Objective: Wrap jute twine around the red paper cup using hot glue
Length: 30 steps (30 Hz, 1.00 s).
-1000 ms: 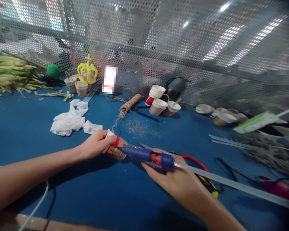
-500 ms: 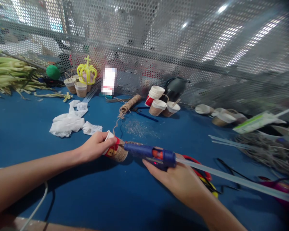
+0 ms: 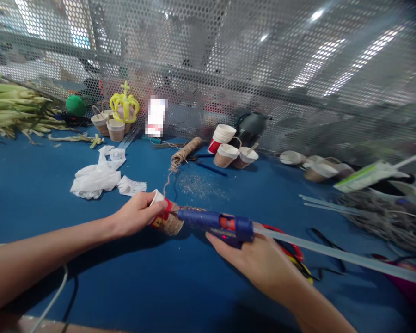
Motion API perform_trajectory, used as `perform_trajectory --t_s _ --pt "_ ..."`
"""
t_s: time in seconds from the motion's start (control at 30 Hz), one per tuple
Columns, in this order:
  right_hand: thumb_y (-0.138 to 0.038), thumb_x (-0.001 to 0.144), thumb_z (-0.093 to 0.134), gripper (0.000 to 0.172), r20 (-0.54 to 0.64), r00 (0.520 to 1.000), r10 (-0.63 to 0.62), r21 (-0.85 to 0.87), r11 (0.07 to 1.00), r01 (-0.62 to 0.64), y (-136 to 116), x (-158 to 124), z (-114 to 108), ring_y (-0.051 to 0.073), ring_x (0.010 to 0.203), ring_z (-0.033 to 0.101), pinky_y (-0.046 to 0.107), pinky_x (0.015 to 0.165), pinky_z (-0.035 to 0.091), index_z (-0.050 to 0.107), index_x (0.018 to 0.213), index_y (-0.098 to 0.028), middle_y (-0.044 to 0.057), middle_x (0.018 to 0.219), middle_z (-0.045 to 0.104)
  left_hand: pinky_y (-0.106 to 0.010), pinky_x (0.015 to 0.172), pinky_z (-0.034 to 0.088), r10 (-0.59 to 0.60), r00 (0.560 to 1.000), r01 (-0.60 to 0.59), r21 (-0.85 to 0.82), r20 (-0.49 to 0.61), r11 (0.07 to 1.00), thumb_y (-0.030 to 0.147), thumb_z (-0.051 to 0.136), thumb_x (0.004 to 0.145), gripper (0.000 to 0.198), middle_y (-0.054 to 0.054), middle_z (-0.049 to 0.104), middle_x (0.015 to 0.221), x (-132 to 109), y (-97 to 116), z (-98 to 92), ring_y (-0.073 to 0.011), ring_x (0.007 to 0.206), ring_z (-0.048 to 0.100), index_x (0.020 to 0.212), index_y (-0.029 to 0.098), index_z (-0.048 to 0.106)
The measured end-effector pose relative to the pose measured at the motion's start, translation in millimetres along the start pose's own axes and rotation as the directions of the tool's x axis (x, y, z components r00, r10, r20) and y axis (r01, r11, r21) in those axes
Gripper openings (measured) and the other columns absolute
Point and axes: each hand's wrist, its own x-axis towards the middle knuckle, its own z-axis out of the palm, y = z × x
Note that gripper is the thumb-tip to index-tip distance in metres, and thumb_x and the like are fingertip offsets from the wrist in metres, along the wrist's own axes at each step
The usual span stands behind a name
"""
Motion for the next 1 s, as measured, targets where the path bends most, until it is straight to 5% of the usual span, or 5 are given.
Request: perform_trajectory --t_s 0.7,1.0 --pt "-0.022 0.071 0.048 0.014 0.016 0.999 0.031 0.009 0.999 -0.031 -0.6 -0.9 -0.4 0.012 0.050 0.055 0.022 0.050 0.045 0.059 0.064 -0.021 0.000 0.056 0.060 -0.020 0.054 0.037 0.032 0.999 -0.028 0.121 -0.030 0.992 0.037 0.039 0.079 0.033 -0.001 0.060 0.068 0.8 -5.4 0.4 -0.0109 0.059 0.049 0.079 0.011 0.061" --pt "-0.022 0.071 0.049 0.010 -0.007 1.000 0.001 0.032 0.999 0.000 2.8 -4.2 5.6 0.016 0.060 0.060 0.025 0.058 0.049 0.058 0.067 -0.024 -0.001 0.066 0.065 -0.020 0.059 0.041 -0.024 1.000 0.024 -0.049 -0.009 0.999 0.034 0.045 0.077 0.029 -0.002 0.063 0.074 1.4 -0.1 1.8 -0.0115 0.063 0.054 0.081 0.012 0.062"
